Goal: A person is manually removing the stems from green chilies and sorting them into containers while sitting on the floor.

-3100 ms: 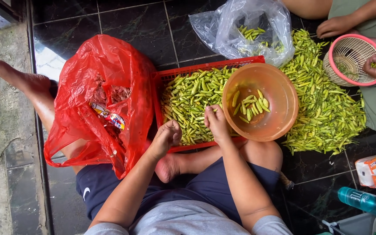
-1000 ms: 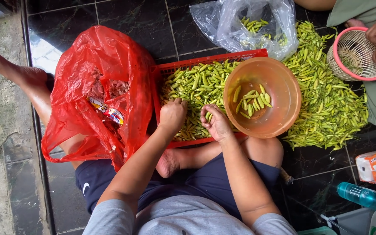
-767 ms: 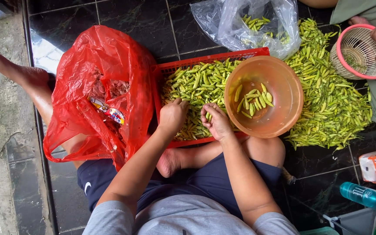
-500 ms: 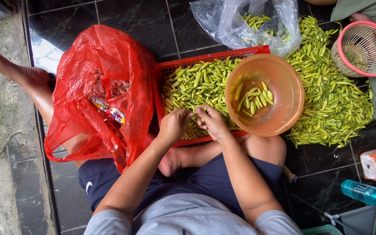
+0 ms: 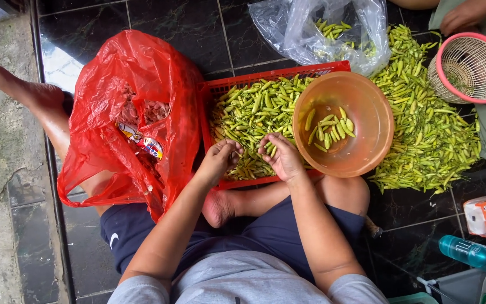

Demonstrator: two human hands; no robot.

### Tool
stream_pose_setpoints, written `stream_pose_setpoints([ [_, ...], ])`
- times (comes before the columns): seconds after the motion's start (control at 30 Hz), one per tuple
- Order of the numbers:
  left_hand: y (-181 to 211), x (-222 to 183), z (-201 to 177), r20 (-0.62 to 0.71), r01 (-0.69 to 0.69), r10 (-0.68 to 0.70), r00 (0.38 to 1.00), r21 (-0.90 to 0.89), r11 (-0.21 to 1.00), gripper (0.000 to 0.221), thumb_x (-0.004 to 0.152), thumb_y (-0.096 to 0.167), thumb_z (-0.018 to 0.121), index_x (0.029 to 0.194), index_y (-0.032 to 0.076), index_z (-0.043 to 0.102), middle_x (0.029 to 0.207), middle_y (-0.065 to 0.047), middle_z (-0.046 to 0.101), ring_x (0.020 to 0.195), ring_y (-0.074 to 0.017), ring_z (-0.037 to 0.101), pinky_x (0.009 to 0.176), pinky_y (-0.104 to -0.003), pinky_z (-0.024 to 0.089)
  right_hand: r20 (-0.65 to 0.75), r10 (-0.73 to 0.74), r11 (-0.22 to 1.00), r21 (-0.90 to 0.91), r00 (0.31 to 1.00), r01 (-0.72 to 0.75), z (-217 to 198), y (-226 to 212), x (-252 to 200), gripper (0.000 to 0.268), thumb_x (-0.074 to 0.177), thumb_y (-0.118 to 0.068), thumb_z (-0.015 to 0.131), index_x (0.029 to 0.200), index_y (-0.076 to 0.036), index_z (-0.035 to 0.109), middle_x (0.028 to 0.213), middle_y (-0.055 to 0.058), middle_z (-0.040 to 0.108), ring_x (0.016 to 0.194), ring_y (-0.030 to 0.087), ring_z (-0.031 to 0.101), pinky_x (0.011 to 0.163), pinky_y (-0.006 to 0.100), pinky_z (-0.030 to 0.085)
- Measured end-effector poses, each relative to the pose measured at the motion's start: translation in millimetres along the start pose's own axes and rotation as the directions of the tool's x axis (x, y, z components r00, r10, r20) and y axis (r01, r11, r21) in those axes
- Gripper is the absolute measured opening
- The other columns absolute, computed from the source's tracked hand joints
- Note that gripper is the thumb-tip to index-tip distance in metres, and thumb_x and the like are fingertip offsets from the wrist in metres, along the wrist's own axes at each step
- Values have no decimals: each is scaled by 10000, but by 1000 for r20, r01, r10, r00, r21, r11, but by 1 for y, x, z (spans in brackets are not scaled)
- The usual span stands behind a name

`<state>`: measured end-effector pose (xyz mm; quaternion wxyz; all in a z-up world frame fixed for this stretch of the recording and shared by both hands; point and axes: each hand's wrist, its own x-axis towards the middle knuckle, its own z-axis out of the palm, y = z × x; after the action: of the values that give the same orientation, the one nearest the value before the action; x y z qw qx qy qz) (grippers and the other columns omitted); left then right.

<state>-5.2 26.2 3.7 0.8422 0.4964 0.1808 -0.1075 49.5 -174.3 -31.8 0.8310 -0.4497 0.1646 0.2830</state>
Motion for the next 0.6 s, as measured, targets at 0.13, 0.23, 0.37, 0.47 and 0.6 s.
stream_pose_setpoints([
  [0.13,-21,20,-14,-55,2,21,998,392,920,206,970,108,473,1022,59,666,680,-59,605,530,-107,500,466,-252,368,-44,-63,994,85,997,66,-9,5,8,128,995,-254,653,1031,-132,634,933,109,725,795,268,748,569,222,472],
  [0.23,-8,18,4,-28,6,33,999,840,543,308,943,348,556,1043,112,727,740,-108,670,682,-254,639,598,-388,486,-59,-68,991,109,996,74,-15,8,13,132,1002,-272,648,1031,-143,641,933,99,733,804,269,753,579,219,479],
  [0.37,-44,38,5,3,-4,37,999,999,35,364,955,497,605,1014,155,711,849,-127,738,827,-352,751,727,-485,590,-76,-67,996,55,995,71,-14,6,10,138,1007,-285,649,1037,-151,634,926,95,720,753,248,735,544,202,461],
  [0.47,-38,32,6,-29,25,36,999,993,112,315,986,455,586,1040,185,740,872,-103,751,845,-345,752,730,-472,595,-77,-79,997,-15,994,78,-9,3,5,148,1032,-294,625,1046,-147,619,907,89,688,706,211,711,493,173,433],
  [0.6,7,-6,21,22,-42,78,997,962,270,287,1069,334,546,1164,147,741,893,-67,749,818,-262,756,720,-368,602,-82,-111,989,-110,990,102,-4,9,2,190,1047,-321,617,1030,-132,617,836,79,643,612,170,668,433,137,375],
])
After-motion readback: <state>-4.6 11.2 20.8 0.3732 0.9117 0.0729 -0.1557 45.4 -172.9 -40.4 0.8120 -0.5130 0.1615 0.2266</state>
